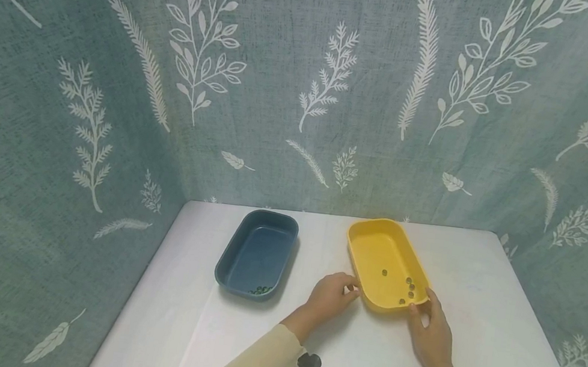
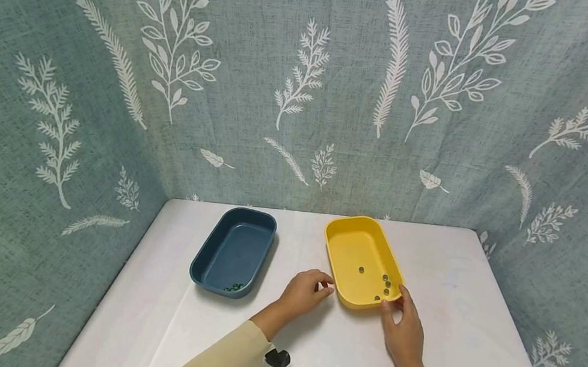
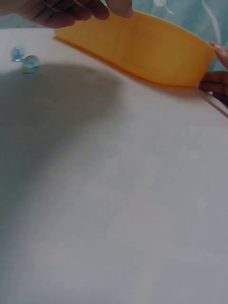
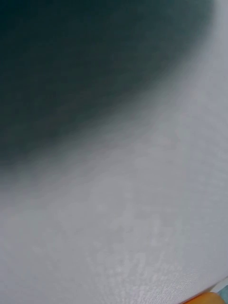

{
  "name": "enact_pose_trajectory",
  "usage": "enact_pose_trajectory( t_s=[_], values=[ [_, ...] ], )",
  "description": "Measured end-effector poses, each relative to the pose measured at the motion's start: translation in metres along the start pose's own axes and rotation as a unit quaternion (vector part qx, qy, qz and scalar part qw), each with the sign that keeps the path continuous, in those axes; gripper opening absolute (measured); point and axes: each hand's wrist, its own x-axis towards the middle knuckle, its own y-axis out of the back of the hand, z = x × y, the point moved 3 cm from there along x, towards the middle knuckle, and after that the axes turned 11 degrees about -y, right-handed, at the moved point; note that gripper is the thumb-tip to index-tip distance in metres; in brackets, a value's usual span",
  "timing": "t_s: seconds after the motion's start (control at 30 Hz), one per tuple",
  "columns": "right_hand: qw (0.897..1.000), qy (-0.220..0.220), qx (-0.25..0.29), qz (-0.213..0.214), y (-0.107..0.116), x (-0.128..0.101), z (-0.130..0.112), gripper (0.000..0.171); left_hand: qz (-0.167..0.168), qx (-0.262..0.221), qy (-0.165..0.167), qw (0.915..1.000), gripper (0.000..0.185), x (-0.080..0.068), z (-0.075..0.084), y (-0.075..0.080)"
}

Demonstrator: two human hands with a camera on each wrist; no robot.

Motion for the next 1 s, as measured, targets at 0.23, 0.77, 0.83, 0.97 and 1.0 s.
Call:
enact_pose_trajectory(
  t_s=[0.23,0.77,0.83,0.97,1.0],
  values=[
    [1.0,-0.001,-0.003,-0.002,0.001,0.0,-0.001,0.065,0.009,0.013,0.003,0.9999,0.014,-0.011,-0.015,0.004],
    [1.0,0.0,-0.005,-0.003,-0.001,0.001,0.0,0.064,0.035,0.041,0.043,0.9976,0.015,-0.036,-0.046,0.009],
    [1.0,-0.002,-0.005,-0.004,-0.001,0.001,0.001,0.064,0.04,0.041,0.042,0.9975,0.016,-0.038,-0.049,0.008],
    [1.0,-0.005,-0.006,-0.005,-0.002,0.002,0.002,0.065,0.047,0.036,0.046,0.9972,0.015,-0.041,-0.053,0.007],
    [1.0,-0.006,-0.006,-0.006,-0.002,0.002,0.002,0.065,0.047,0.037,0.049,0.997,0.015,-0.042,-0.054,0.007]
  ],
)
